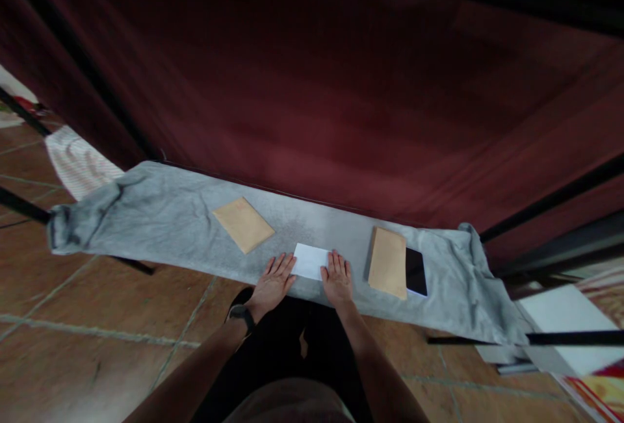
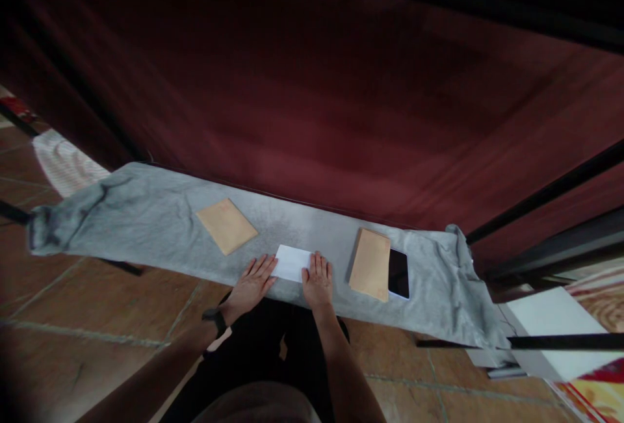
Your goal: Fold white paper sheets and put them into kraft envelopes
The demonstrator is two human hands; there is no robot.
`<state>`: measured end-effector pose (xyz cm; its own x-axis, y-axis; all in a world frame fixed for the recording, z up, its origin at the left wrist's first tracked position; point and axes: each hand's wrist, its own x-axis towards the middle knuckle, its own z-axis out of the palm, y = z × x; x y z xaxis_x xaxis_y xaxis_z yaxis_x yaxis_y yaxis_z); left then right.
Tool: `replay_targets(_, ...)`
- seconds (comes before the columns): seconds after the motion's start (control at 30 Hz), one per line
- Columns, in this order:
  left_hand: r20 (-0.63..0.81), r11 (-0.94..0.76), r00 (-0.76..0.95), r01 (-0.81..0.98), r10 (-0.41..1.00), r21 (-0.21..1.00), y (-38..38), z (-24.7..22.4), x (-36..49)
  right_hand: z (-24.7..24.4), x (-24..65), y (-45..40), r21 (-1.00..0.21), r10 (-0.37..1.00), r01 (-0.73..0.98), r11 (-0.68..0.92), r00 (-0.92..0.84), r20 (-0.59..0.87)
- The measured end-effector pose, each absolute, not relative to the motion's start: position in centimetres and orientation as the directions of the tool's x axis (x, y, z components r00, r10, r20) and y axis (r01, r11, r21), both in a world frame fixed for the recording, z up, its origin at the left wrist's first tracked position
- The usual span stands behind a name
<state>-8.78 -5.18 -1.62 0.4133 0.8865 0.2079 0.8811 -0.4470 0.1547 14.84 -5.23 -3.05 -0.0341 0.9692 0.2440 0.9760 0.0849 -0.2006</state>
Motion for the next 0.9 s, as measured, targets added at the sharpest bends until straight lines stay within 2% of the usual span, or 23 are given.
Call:
replay_targets(0.27, 0.205, -0.5, 0.468, 0.852, 0.86, 0.155, -6.9, -1.7, -9.3, -2.6, 14.8, -5.2, -0.195, 0.979, 0.978, 0.075, -0.034, 0.203)
replay_targets(0.73, 0.056, -0.379, 0.375, 0.911, 0.925, 0.162, -0.5, -0.7, -5.6, -3.0, 15.0, -5.2, -0.176, 0.973, 0.981, 0.086, -0.045, 0.226)
replay_targets(0.9, 0.103, -0.39, 0.378, 0.908, 0.92, 0.154, -0.9, -1.2, -5.4, -3.1, 15.1, -5.2, -0.174, 0.969, 0.98, 0.094, -0.049, 0.243)
